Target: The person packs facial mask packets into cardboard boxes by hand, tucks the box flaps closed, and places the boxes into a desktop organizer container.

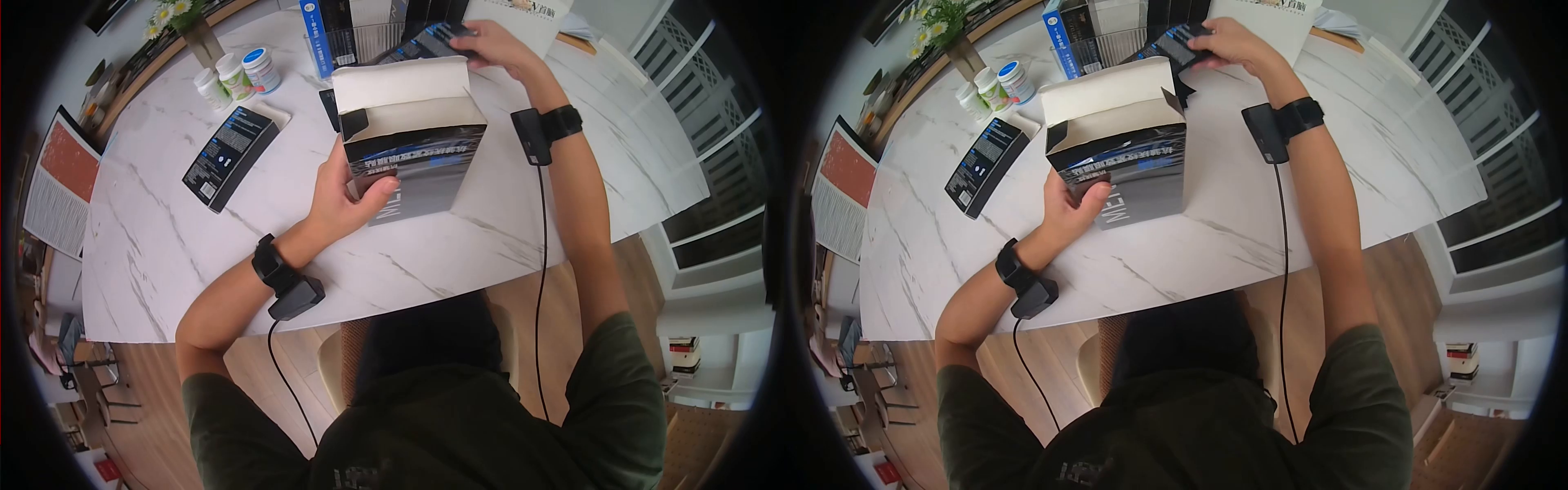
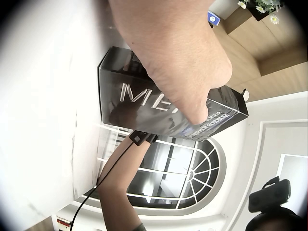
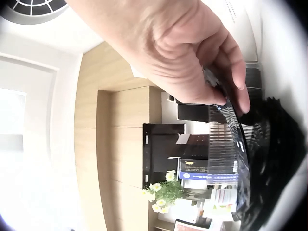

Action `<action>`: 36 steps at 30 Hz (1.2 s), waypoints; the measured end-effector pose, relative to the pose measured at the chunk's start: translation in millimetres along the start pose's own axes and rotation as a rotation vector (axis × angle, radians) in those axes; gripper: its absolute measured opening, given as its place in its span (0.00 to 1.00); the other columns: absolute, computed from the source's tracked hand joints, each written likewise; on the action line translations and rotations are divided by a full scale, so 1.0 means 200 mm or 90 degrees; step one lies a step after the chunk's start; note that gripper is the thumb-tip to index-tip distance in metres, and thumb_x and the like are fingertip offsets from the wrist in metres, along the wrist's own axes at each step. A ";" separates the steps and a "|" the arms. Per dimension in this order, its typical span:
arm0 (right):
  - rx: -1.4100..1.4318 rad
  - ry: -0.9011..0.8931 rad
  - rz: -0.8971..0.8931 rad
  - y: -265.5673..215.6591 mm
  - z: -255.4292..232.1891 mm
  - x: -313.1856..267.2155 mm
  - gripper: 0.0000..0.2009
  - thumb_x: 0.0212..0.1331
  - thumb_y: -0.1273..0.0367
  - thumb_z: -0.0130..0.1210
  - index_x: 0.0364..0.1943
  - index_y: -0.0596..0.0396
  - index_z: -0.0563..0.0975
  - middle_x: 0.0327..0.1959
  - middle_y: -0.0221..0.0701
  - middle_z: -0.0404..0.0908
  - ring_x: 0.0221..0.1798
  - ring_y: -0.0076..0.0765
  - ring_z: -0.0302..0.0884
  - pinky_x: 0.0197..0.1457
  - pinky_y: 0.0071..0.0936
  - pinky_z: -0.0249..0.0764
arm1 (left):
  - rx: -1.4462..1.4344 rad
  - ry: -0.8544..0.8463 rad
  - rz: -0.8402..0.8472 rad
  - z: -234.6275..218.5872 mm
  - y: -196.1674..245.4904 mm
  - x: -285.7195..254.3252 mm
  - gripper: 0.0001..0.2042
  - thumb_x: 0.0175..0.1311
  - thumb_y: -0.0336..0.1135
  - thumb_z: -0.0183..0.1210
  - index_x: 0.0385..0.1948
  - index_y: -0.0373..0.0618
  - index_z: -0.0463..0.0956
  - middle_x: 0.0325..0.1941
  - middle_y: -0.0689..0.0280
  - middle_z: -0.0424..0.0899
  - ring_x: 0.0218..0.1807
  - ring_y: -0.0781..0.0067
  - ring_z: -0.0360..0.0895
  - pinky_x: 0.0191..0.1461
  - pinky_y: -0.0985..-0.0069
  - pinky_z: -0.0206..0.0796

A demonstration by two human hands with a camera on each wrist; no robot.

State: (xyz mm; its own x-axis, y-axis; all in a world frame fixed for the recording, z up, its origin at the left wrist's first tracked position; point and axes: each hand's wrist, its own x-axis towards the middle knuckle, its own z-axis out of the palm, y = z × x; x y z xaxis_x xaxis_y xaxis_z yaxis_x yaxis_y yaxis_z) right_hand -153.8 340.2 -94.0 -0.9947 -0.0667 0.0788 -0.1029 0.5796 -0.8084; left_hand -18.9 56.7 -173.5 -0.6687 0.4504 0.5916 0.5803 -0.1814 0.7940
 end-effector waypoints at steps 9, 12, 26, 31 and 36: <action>0.125 0.251 -0.230 -0.34 -0.21 -0.17 0.11 0.57 0.65 0.56 0.37 0.58 0.75 0.26 0.29 0.77 0.24 0.20 0.72 0.21 0.16 0.70 | 0.016 -0.003 0.024 0.00 -0.01 0.00 0.27 0.59 0.29 0.58 0.58 0.36 0.55 0.41 0.65 0.76 0.40 0.82 0.73 0.43 0.83 0.68; 0.199 0.292 -0.287 -0.41 -0.25 -0.23 0.10 0.57 0.66 0.56 0.38 0.57 0.75 0.25 0.26 0.76 0.21 0.17 0.71 0.19 0.13 0.68 | 0.026 0.003 0.030 0.00 0.00 0.01 0.27 0.58 0.29 0.58 0.58 0.35 0.56 0.41 0.64 0.77 0.39 0.82 0.73 0.42 0.83 0.68; 0.267 0.201 -0.547 -0.65 -0.14 -0.51 0.10 0.59 0.69 0.55 0.40 0.60 0.72 0.27 0.26 0.77 0.20 0.14 0.72 0.15 0.08 0.67 | 0.041 -0.007 0.015 -0.01 -0.01 0.00 0.27 0.58 0.30 0.59 0.57 0.35 0.57 0.40 0.64 0.78 0.39 0.82 0.73 0.42 0.83 0.68; 0.135 0.140 -0.552 -0.64 -0.13 -0.51 0.08 0.58 0.72 0.55 0.39 0.60 0.72 0.27 0.25 0.76 0.22 0.12 0.72 0.18 0.08 0.67 | 0.040 0.010 0.017 0.00 0.00 0.01 0.26 0.57 0.30 0.59 0.56 0.35 0.58 0.40 0.63 0.78 0.39 0.81 0.74 0.43 0.83 0.68; 0.120 0.138 -0.538 -0.65 -0.14 -0.54 0.08 0.58 0.73 0.55 0.39 0.59 0.72 0.27 0.24 0.76 0.23 0.11 0.70 0.19 0.07 0.66 | 0.036 0.005 0.016 0.00 0.00 0.01 0.26 0.57 0.30 0.60 0.55 0.35 0.59 0.40 0.63 0.78 0.39 0.81 0.74 0.43 0.83 0.68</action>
State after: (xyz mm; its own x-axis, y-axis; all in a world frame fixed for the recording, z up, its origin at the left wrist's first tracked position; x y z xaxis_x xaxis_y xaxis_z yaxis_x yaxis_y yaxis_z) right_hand -33.2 295.7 19.2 -0.5683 -0.2452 0.7854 -0.8189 0.2610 -0.5111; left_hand -19.8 57.2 -173.2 -0.6565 0.4398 0.6129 0.6227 -0.1425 0.7694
